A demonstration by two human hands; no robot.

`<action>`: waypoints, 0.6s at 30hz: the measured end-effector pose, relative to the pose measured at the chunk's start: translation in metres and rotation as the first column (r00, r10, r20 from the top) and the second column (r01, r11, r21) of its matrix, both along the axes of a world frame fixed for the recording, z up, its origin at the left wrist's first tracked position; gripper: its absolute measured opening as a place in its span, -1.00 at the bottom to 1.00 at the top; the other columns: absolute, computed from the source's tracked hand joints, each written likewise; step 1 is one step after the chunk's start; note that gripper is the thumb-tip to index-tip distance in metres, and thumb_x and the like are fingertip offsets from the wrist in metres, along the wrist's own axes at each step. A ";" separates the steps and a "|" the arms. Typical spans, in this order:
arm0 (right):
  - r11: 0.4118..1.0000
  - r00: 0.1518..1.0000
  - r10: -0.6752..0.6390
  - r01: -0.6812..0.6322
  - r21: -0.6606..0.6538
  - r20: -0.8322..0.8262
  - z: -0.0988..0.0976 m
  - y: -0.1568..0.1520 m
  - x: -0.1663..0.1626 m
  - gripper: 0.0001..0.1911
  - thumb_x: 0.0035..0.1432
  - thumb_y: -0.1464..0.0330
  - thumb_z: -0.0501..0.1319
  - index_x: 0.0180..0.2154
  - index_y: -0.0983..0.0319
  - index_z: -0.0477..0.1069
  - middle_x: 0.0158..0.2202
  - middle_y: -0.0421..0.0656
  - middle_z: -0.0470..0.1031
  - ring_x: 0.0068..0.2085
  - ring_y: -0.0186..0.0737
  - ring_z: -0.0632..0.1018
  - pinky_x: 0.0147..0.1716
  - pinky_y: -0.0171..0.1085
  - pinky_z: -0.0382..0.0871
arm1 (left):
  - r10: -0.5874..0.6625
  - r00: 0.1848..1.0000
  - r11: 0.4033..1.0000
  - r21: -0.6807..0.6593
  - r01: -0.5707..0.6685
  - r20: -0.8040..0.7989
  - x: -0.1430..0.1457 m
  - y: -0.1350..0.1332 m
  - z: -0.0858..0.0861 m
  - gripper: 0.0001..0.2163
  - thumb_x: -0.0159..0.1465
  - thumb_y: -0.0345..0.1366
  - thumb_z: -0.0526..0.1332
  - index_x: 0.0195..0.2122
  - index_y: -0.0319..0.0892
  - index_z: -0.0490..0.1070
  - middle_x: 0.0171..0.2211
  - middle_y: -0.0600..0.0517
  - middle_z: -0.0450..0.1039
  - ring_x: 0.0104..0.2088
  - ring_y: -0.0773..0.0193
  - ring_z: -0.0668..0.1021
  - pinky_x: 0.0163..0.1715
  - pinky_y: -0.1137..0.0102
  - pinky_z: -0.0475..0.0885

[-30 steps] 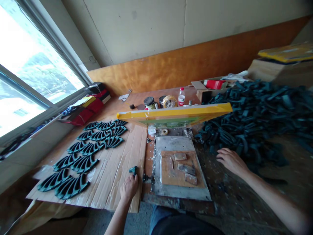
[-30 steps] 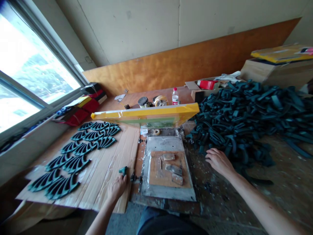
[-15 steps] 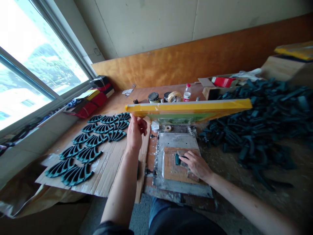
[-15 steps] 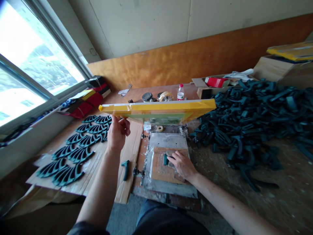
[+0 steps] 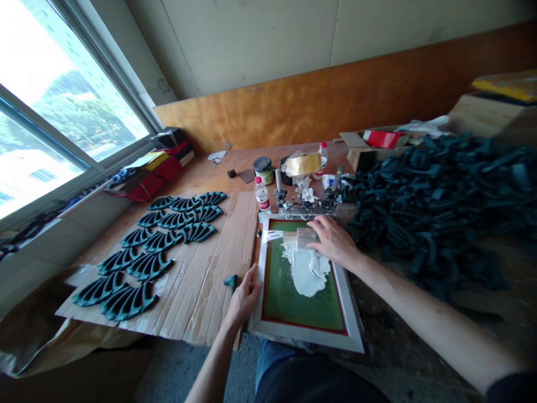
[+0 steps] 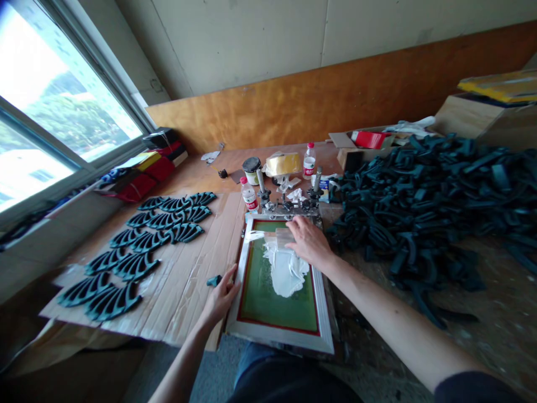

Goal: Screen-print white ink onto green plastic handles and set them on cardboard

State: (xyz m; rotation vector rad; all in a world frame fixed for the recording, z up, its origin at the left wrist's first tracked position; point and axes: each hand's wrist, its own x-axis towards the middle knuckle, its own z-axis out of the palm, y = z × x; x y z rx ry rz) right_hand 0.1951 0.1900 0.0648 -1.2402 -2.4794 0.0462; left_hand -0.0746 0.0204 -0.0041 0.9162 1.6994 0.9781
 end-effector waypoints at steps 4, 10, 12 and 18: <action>0.979 0.981 0.151 -0.132 -0.152 0.123 -0.014 -0.029 -0.017 -0.86 0.12 0.54 0.15 -0.30 0.22 0.40 -0.33 -0.10 0.46 -0.23 -0.15 0.46 -0.26 -0.28 0.31 | -0.091 0.992 0.996 0.008 0.092 -0.089 -0.006 0.003 -0.013 -0.43 0.19 -0.06 0.20 0.22 -0.10 0.27 -0.38 0.04 0.53 -0.36 0.19 0.54 -0.37 0.43 0.35; 0.830 0.832 0.552 -0.543 -0.132 0.047 -0.025 -0.066 0.022 -0.76 0.13 0.57 0.04 -0.36 0.22 0.43 -0.37 -0.10 0.47 -0.28 -0.17 0.43 -0.27 -0.25 0.28 | -0.106 0.990 0.994 0.017 0.108 -0.092 -0.008 0.001 -0.016 -0.48 0.21 -0.03 0.17 0.17 -0.10 0.33 -0.37 0.03 0.53 -0.35 0.18 0.54 -0.34 0.41 0.37; 0.818 0.829 0.558 -0.543 -0.188 0.036 -0.022 -0.063 0.024 -0.80 0.11 0.55 0.08 -0.38 0.20 0.43 -0.39 -0.13 0.46 -0.29 -0.18 0.43 -0.29 -0.25 0.29 | -0.100 0.993 0.994 0.025 0.102 -0.064 -0.007 0.001 -0.018 -0.48 0.20 -0.02 0.18 0.16 -0.11 0.34 -0.37 0.03 0.53 -0.33 0.18 0.55 -0.33 0.41 0.38; 0.882 0.881 0.471 -0.471 0.012 -0.049 -0.043 -0.075 0.019 -0.65 0.11 0.56 0.00 -0.20 0.25 0.49 -0.24 -0.01 0.52 -0.12 -0.11 0.47 -0.12 -0.14 0.36 | -0.097 0.994 0.995 0.042 0.095 0.057 -0.006 0.000 -0.020 -0.39 0.20 0.03 0.18 0.21 -0.19 0.24 -0.37 0.01 0.53 -0.35 0.19 0.55 -0.39 0.40 0.41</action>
